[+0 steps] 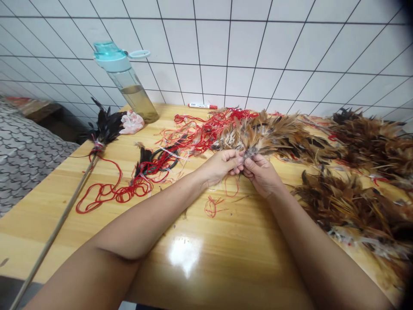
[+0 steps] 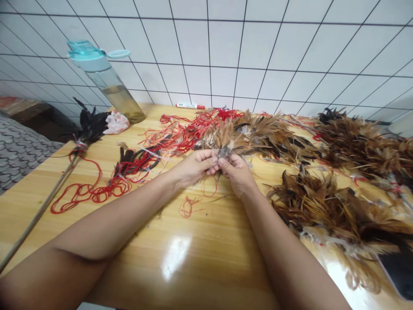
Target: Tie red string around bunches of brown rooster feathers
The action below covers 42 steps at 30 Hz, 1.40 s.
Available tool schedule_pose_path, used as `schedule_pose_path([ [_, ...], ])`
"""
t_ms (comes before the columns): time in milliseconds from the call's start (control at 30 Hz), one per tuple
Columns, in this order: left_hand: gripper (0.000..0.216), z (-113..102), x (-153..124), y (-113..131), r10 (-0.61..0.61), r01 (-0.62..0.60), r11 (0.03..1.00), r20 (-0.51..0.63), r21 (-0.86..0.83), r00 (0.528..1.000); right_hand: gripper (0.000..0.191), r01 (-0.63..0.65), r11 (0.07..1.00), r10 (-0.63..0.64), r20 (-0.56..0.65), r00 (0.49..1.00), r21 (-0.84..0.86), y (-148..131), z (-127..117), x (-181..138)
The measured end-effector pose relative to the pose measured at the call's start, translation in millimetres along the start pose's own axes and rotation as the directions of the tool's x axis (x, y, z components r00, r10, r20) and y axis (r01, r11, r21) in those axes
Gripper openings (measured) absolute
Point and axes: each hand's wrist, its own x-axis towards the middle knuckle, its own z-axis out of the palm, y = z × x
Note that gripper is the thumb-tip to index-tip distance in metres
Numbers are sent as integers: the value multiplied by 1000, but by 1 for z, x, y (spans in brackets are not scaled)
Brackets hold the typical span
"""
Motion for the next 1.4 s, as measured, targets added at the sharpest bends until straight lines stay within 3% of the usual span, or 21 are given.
schedule_pose_path([
  [133,32,4,1,-4,36,-39,997,-51,-60,998,33,10,1000,-9,42,999,-17,-1,0,0],
  [267,31,8,1,-7,29,-37,996,-93,-84,995,38,16,997,-16,6,1000,-72,1,-2,2],
  [533,35,4,0,-4,-5,4,999,-9,-39,1000,40,23,998,-25,-45,999,-55,3,-5,4],
  [700,29,-4,-2,4,-57,54,994,24,95,998,38,-4,998,9,-75,997,67,-1,-7,5],
  [867,27,1,-2,2,-38,45,973,-37,224,999,37,-23,986,45,-127,991,167,-2,-8,7],
  [1200,27,7,-1,-5,78,-51,956,-83,289,994,38,-30,993,37,-61,997,117,3,1,3],
  [1400,18,-9,1,10,188,14,773,-251,634,950,36,-8,979,33,-118,993,205,-1,-3,4],
])
